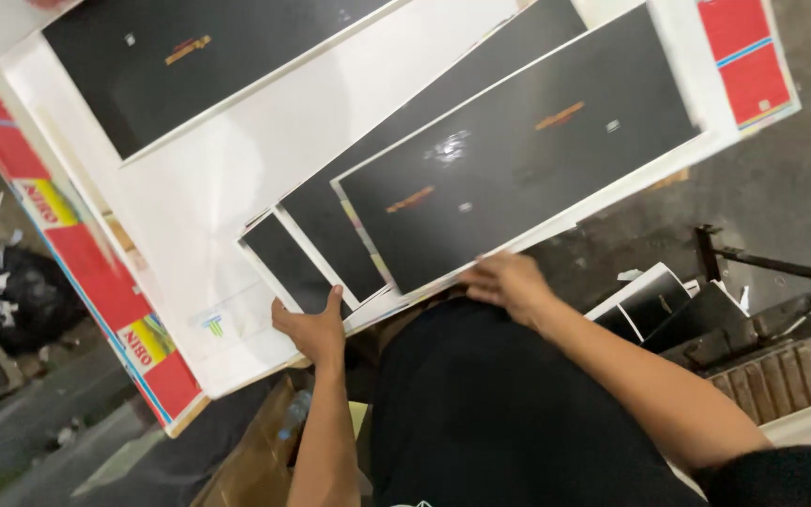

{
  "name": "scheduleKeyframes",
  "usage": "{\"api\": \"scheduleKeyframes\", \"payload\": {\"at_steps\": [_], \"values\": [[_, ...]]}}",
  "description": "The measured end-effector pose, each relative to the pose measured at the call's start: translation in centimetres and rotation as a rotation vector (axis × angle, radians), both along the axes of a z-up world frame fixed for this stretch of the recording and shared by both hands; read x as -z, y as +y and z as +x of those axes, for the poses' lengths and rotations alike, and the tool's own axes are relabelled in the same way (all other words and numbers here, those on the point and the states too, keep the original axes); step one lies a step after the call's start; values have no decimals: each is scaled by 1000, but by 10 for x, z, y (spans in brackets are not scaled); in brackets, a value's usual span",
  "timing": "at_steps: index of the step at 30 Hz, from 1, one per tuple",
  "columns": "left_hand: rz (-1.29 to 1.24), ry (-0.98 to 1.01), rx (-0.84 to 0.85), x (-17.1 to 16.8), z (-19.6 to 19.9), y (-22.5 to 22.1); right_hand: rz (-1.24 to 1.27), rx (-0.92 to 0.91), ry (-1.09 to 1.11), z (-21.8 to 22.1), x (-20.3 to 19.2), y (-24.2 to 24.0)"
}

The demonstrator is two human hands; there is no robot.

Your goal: Gathering and stacking black printed sheets into an organized pile inside a cardboard tray.

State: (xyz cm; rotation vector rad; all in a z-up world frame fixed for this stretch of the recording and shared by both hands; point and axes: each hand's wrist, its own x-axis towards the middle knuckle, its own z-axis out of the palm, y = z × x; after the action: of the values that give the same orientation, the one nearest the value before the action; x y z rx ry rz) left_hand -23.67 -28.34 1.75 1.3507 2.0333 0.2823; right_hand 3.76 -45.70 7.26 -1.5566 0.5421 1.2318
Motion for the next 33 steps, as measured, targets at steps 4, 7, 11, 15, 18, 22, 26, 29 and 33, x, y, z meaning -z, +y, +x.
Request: {"api": "scheduleKeyframes", "payload": {"at_steps": [4, 7, 11, 15, 18, 22, 26, 29, 33], "values": [[-19, 22, -4, -10, 2, 3, -9, -683, 60, 3, -9, 4], [80, 17, 35, 2, -7, 0, -243, -972, -692, 55, -44, 12], [144, 100, 30, 2, -11, 16, -332, -751, -1424, 162, -16, -3], [80, 9, -84, 34, -23, 37, -675, -708, -1284, 266, 56, -19], [34, -37, -102, 26, -12, 49, -703, -758, -1253, 305, 96, 1], [15, -18, -107, 23, 2, 56, -445, -802, -1358, 313, 94, 52], [-103, -15, -125, -21, 34, 58, -171, -787, -1360, 287, 39, 98], [-90, -60, -75, -7, 31, 58, -328, -847, -1219, 287, 22, 115], [-88, -209, -112, -8, 27, 55, -318, -936, -1043, 320, 44, 100]]}}
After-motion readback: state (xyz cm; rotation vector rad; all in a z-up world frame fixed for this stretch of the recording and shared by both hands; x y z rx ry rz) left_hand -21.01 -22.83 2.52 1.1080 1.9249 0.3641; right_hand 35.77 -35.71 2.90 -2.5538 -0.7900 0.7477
